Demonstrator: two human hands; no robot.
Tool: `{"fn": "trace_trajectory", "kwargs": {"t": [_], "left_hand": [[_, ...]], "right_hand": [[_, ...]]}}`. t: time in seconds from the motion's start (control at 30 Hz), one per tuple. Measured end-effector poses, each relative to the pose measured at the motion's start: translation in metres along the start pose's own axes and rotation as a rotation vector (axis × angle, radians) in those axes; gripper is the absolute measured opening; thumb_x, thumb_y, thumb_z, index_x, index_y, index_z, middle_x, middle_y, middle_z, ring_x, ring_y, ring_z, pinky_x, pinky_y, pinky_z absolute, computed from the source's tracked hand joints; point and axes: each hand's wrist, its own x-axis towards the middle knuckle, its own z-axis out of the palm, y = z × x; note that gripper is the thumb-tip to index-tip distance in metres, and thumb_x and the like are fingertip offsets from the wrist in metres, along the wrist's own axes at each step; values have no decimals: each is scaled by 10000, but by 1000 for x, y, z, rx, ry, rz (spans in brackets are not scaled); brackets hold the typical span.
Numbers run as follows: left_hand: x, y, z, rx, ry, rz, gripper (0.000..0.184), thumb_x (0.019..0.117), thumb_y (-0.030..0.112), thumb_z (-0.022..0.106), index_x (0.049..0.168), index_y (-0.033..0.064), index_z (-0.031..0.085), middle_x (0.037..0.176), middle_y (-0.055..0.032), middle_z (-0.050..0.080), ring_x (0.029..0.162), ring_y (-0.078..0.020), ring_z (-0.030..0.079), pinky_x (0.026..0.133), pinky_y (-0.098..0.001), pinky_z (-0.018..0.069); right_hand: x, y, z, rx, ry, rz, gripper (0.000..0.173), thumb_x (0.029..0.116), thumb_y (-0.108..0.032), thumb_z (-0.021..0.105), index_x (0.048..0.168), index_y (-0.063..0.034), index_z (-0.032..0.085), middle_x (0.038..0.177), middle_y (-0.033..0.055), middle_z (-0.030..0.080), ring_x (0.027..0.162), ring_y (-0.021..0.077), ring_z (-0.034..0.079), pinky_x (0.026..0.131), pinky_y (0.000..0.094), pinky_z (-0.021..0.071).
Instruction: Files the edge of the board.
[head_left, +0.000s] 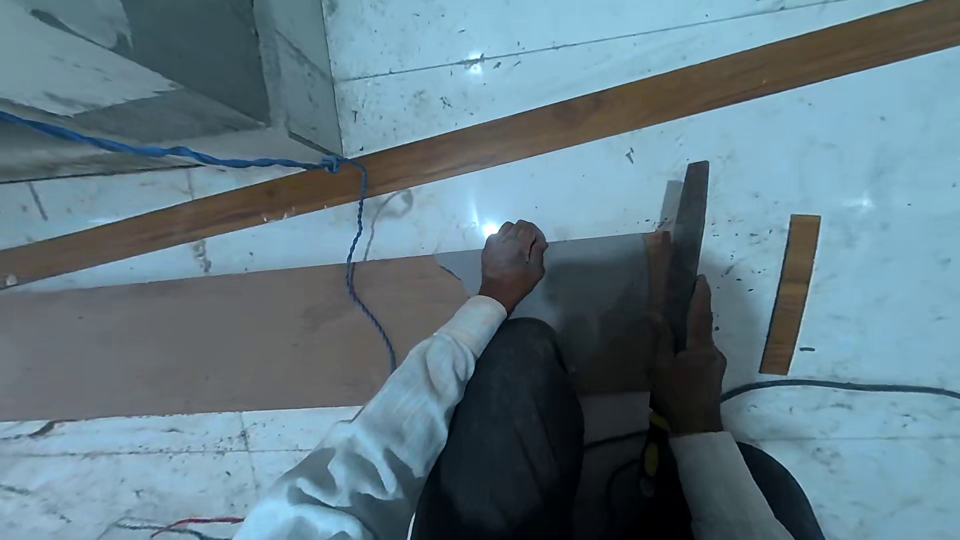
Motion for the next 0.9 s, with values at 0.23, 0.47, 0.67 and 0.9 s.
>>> {"fn": "trace_trajectory", "kwargs": {"t": [0.23, 0.47, 0.67, 0.9], "left_hand": [[25, 25, -9, -17, -197, -368, 376, 989, 377, 684, 915, 9, 657, 1085, -164, 667, 1110, -344, 591, 958, -547, 415], [27, 24, -9, -28, -194, -367, 399, 976, 398, 701, 911, 5, 665, 1081, -165, 657, 1095, -334, 588, 938, -536, 418], [28, 25, -10, -14, -215, -378, 391, 974, 400, 705, 929, 13, 669, 1111, -164, 657, 1124, -333, 581, 948, -541, 414], [28, 24, -10, 10, -228, -368, 393, 989, 393, 687, 948, 2, 665, 1140, -170, 656, 1159, -342, 574, 959, -554, 403]], "right_hand": [[-10, -35, 5, 341, -440, 111, 575, 1098, -146, 412, 1641, -165, 221, 722, 71, 599, 432, 134, 463, 403, 302, 439], [-10, -26, 16, 349, -485, 114, 564, 1099, -161, 420, 1636, -172, 247, 656, 55, 525, 430, 130, 456, 398, 290, 434], [-9, -28, 16, 376, -513, 185, 565, 1106, -173, 405, 1642, -210, 231, 647, 39, 522, 419, 124, 452, 388, 287, 430], [-11, -30, 17, 432, -520, 212, 571, 1107, -166, 401, 1645, -204, 212, 637, 31, 507, 407, 109, 441, 373, 266, 419]]}}
